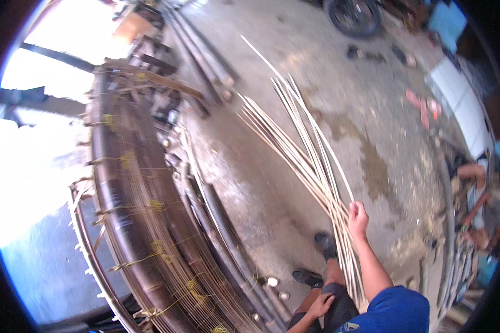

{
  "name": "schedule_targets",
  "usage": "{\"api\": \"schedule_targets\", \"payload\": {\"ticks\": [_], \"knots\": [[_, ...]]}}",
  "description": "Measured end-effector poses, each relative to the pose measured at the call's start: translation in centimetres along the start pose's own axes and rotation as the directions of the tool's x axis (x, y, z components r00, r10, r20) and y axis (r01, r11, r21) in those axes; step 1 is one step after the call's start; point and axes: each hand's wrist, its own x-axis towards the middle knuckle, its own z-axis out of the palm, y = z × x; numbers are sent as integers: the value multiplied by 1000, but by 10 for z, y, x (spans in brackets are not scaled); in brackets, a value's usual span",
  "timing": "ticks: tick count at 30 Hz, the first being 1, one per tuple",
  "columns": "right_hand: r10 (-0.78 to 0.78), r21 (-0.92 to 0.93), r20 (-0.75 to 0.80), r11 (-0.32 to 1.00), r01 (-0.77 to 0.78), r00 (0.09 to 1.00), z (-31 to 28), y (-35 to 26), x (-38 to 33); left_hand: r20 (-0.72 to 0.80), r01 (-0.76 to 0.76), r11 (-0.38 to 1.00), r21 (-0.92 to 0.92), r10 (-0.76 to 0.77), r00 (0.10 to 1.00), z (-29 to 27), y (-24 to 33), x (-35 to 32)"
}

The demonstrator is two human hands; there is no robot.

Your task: The person repeatedly picks up thin bamboo sticks and ties them to a curved bamboo frame using yellow string. The person wraps the string around the sticks and frame, then ties knots to secure them in place.

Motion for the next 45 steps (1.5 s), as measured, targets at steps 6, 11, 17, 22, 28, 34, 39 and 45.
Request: {"api": "schedule_targets", "payload": {"ticks": [6,11,17,22,28,34,39,45], "knots": [[-431,270,-112,854,445,895,-34,-259,13,-364,-41,989,-143,-14,931,-111,26,-60],[-620,849,316,523,78,718,12,-516,-88,-840,-245,894,375,440,318,-254,154,-138],[-563,578,770,414,-703,302,49,-650,-271,-926,-318,925,-210,-84,367,-286,204,-330],[-424,441,882,591,-675,206,89,-601,-395,-928,-112,922,-372,-365,74,-245,156,-456],[-59,15,841,996,-86,-537,98,-543,-400,-828,119,831,-544,-554,87,-218,64,-535],[80,123,767,956,267,-636,126,-558,-272,-622,656,487,-577,-782,34,-242,18,-507],[-25,234,849,913,335,-527,173,-598,-120,-898,398,808,-434,-424,-118,-451,157,-431],[-217,339,928,833,438,-304,190,-697,53,-980,184,977,-105,-134,148,-698,344,-316]]}}
